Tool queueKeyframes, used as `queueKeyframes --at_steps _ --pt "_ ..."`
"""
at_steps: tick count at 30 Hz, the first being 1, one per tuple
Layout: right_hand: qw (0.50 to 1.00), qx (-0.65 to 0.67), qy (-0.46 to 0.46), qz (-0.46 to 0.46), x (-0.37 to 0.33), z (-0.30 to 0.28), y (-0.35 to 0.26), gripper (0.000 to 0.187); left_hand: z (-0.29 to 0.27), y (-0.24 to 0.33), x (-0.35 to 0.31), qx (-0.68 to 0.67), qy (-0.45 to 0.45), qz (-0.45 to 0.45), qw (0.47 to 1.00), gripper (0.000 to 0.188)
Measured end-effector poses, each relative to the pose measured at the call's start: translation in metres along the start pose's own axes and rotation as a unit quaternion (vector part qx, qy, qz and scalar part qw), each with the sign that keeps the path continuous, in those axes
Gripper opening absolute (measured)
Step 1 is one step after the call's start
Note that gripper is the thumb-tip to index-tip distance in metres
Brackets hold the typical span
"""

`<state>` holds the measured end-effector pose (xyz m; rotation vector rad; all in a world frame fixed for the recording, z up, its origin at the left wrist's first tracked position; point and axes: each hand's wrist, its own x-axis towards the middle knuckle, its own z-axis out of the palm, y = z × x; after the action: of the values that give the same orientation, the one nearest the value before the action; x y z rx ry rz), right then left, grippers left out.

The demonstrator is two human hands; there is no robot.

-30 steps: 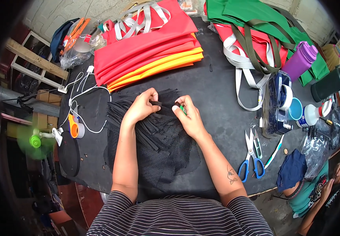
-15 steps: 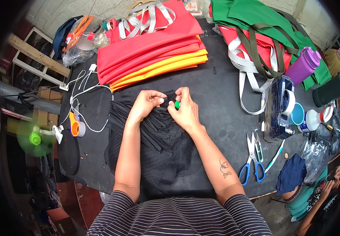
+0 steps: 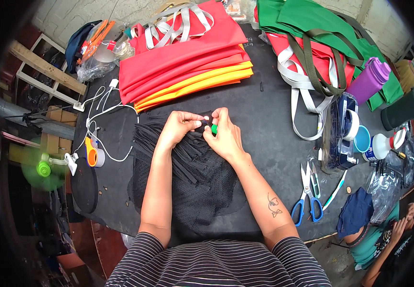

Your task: Singeing the edges of mesh fabric pieces with a lighter to prevent fraying.

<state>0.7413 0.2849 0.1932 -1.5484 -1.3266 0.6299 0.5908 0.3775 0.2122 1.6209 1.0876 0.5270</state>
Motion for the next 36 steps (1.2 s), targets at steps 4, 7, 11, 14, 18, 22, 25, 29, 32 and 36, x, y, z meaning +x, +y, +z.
queueKeyframes --at_steps 4,7,11,14,18,22,25,29,32,36 --pt "1.000 0.022 0.002 0.011 -0.003 -0.002 0.002 0.043 0.003 0.003 -0.002 -0.046 0.036 0.006 0.998 0.015" --pt "0.995 0.081 0.057 0.005 -0.007 0.003 0.015 0.043 0.003 -0.004 -0.002 -0.087 0.019 0.031 0.996 0.005" --pt "0.967 0.188 0.158 0.058 -0.009 0.000 0.040 0.034 0.011 0.004 -0.003 0.081 0.041 -0.019 0.996 0.015" --pt "0.947 0.280 0.115 0.107 -0.006 -0.009 0.046 0.028 0.021 0.010 -0.008 0.288 0.074 0.176 0.938 0.012" --pt "0.939 0.320 0.069 0.102 -0.001 -0.011 0.023 0.027 0.013 0.004 0.002 0.086 0.018 0.058 0.994 0.013" --pt "0.917 0.385 0.017 0.103 0.008 -0.013 0.027 0.027 0.017 0.016 0.002 0.068 0.076 -0.009 0.995 0.016" --pt "0.906 0.417 -0.011 0.076 0.012 -0.014 0.023 0.026 0.024 0.011 0.001 0.122 0.117 0.117 0.979 0.023" --pt "0.904 0.423 -0.035 0.049 0.013 -0.015 0.022 0.024 0.019 0.015 0.004 0.113 0.065 0.028 0.991 0.023" --pt "0.927 0.369 -0.021 0.063 0.013 -0.012 0.024 0.021 0.016 0.011 0.005 0.039 0.082 0.021 0.996 0.016" --pt "0.971 0.221 0.087 0.005 0.016 -0.001 0.027 0.035 0.017 0.013 0.007 0.016 0.065 0.017 0.998 0.013"
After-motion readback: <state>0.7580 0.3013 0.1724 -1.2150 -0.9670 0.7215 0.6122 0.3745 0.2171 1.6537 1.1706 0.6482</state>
